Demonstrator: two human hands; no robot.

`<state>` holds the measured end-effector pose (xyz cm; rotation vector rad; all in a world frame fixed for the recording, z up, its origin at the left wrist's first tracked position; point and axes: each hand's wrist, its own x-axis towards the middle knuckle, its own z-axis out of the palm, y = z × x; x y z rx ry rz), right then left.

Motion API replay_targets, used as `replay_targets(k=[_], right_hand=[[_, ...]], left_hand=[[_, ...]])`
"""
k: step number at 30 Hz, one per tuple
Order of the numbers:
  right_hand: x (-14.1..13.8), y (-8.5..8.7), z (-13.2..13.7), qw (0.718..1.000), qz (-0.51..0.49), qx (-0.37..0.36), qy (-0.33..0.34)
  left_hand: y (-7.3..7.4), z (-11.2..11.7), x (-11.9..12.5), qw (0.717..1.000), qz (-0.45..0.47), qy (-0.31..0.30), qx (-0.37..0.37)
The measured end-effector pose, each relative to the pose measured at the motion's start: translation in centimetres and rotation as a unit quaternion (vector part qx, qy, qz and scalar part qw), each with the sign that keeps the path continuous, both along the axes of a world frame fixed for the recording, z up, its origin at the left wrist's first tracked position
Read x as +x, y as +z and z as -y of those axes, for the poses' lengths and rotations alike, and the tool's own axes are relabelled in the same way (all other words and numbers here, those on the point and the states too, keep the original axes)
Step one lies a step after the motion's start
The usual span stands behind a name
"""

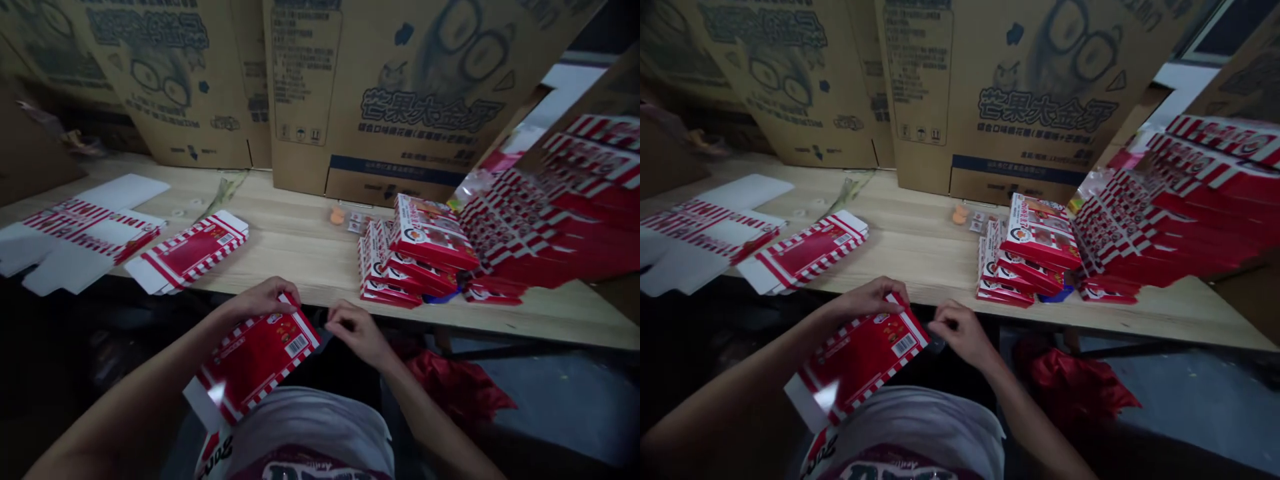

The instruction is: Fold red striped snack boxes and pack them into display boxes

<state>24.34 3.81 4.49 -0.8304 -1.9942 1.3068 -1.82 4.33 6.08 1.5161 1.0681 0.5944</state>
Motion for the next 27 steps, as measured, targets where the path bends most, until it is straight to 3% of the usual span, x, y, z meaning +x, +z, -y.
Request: replay_targets(k=[2, 4, 7, 9, 12, 14, 16, 18, 19, 20, 21, 23, 24, 25, 26, 27], right_hand=[[-3.4, 0.1, -0.5, 0.997, 0.043, 0.049, 0.046], [-5.2, -0.2, -0.8, 0.987, 0.108, 0.107, 0.046], [-6.2, -0.6, -1.0, 0.969, 0.191, 0.158, 0.009], [-6.5, -0.6, -1.3, 0.966, 0.213, 0.148, -0.01], [-7.3, -0.5, -2.2, 0.98, 0.192, 0.061, -0.011], [-8.0, -0.7, -3.1, 0.984, 0.151, -0.053, 0.074], [-9.0, -1.0, -4.3, 0.959, 0.107, -0.168, 0.204], [-10.3, -1.0, -6.1, 0.935, 0.083, -0.216, 0.267], [-11.0, -0.8, -7.4, 0.94, 0.08, -0.211, 0.256], [-11.7, -0.5, -9.0, 0.953, 0.082, -0.192, 0.22], [-12.4, 0.0, -11.1, 0.967, 0.086, -0.166, 0.171], [-13.3, 1.0, -16.2, 0.987, 0.103, -0.11, 0.048], [-13.5, 1.5, -19.1, 0.99, 0.118, -0.08, -0.021], [-13.4, 1.8, -22.0, 0.985, 0.139, -0.051, -0.088], [-13.1, 2.1, -24.7, 0.975, 0.163, -0.027, -0.147], [-12.6, 2.2, -27.1, 0.962, 0.188, -0.005, -0.196]], left_hand=[[-0.9, 0.3, 0.2, 1.0, 0.018, -0.002, -0.001], [-1.5, 0.7, -0.2, 0.999, 0.031, 0.005, 0.006], [-1.7, 1.4, -1.2, 0.998, 0.048, 0.032, 0.0], [-1.4, 1.8, -1.8, 0.997, 0.044, 0.059, 0.007], [-0.1, 2.3, -2.4, 0.996, 0.024, 0.075, 0.053], [0.9, 2.4, -2.8, 0.996, 0.038, 0.038, 0.072], [1.7, 2.5, -3.3, 0.994, 0.076, -0.009, 0.071], [1.8, 2.4, -3.9, 0.991, 0.12, 0.008, 0.063], [1.6, 2.4, -4.3, 0.986, 0.142, 0.064, 0.054], [1.2, 2.5, -4.7, 0.973, 0.165, 0.155, 0.041], [0.6, 2.6, -5.0, 0.943, 0.19, 0.271, 0.026], [-1.1, 3.1, -5.6, 0.826, 0.235, 0.512, 0.001], [-2.1, 3.5, -5.7, 0.761, 0.249, 0.599, -0.003], [-3.1, 4.0, -5.8, 0.715, 0.255, 0.652, 0.001], [-4.2, 4.7, -5.8, 0.691, 0.247, 0.679, 0.01], [-5.2, 5.4, -5.7, 0.692, 0.224, 0.686, 0.018]])
